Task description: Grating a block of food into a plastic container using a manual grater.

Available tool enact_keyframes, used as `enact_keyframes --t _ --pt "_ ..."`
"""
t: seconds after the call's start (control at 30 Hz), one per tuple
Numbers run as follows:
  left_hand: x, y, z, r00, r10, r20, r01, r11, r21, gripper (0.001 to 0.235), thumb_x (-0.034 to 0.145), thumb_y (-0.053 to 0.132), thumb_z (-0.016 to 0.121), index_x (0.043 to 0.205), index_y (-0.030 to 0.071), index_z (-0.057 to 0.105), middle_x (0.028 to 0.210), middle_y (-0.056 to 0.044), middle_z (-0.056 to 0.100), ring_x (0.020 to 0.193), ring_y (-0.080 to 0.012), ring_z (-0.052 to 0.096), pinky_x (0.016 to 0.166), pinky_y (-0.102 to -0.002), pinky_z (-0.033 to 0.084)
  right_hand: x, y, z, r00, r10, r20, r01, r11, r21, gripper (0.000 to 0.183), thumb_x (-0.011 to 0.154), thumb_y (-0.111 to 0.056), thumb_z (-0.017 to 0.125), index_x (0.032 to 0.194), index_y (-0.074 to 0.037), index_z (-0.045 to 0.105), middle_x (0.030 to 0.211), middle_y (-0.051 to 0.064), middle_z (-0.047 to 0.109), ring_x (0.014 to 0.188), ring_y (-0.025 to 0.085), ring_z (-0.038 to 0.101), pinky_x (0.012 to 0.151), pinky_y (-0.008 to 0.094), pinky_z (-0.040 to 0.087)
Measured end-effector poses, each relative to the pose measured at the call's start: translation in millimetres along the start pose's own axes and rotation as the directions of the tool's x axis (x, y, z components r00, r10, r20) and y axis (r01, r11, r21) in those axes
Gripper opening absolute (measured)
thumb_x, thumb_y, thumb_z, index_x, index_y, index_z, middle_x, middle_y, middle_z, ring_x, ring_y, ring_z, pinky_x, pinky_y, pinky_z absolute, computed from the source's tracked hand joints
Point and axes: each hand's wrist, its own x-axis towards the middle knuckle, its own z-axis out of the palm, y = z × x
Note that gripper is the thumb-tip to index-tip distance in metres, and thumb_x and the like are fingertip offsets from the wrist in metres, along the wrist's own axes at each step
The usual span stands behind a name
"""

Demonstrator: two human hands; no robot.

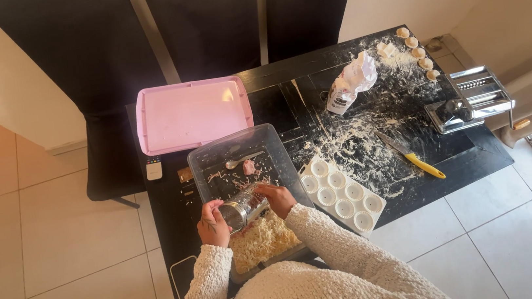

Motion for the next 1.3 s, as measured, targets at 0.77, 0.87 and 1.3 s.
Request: enact_keyframes --t 0.77,0.87,1.3 --pt "-5 7 -2 1.0 0.0 0.018 0.0 0.999 0.04 0.02 0.103 0.008 0.044 0.113 0.006 0.061 0.11 -0.005 0.076 0.047 -0.0159 0.065 0.048 -0.03 0.054 11 3 13 0.903 0.429 0.026 -0.423 0.876 0.23 0.011 0.084 -0.01 0.081 0.094 -0.009 0.084 0.091 0.005 0.076 0.074 0.015 0.071 0.068 0.029 0.062" --pt "-5 7 -3 1.0 -0.006 0.018 0.005 0.999 0.044 0.019 0.103 0.009 0.044 0.113 0.006 0.061 0.108 -0.005 0.077 0.047 -0.0159 0.065 0.048 -0.031 0.054 12 1 12 0.944 0.329 -0.008 -0.322 0.928 0.189 0.013 0.084 -0.008 0.079 0.096 -0.008 0.084 0.089 0.007 0.074 0.073 0.016 0.07 0.067 0.03 0.06" --pt "-3 5 -2 0.999 0.039 0.002 -0.039 0.998 0.039 0.019 0.103 0.007 0.045 0.111 0.007 0.062 0.108 -0.006 0.076 0.053 -0.0173 0.068 0.046 -0.03 0.055 16 22 24 0.814 0.578 -0.062 -0.537 0.789 0.299 0.016 0.084 -0.011 0.082 0.097 -0.002 0.081 0.087 0.011 0.079 0.075 0.016 0.074 0.07 0.031 0.059"
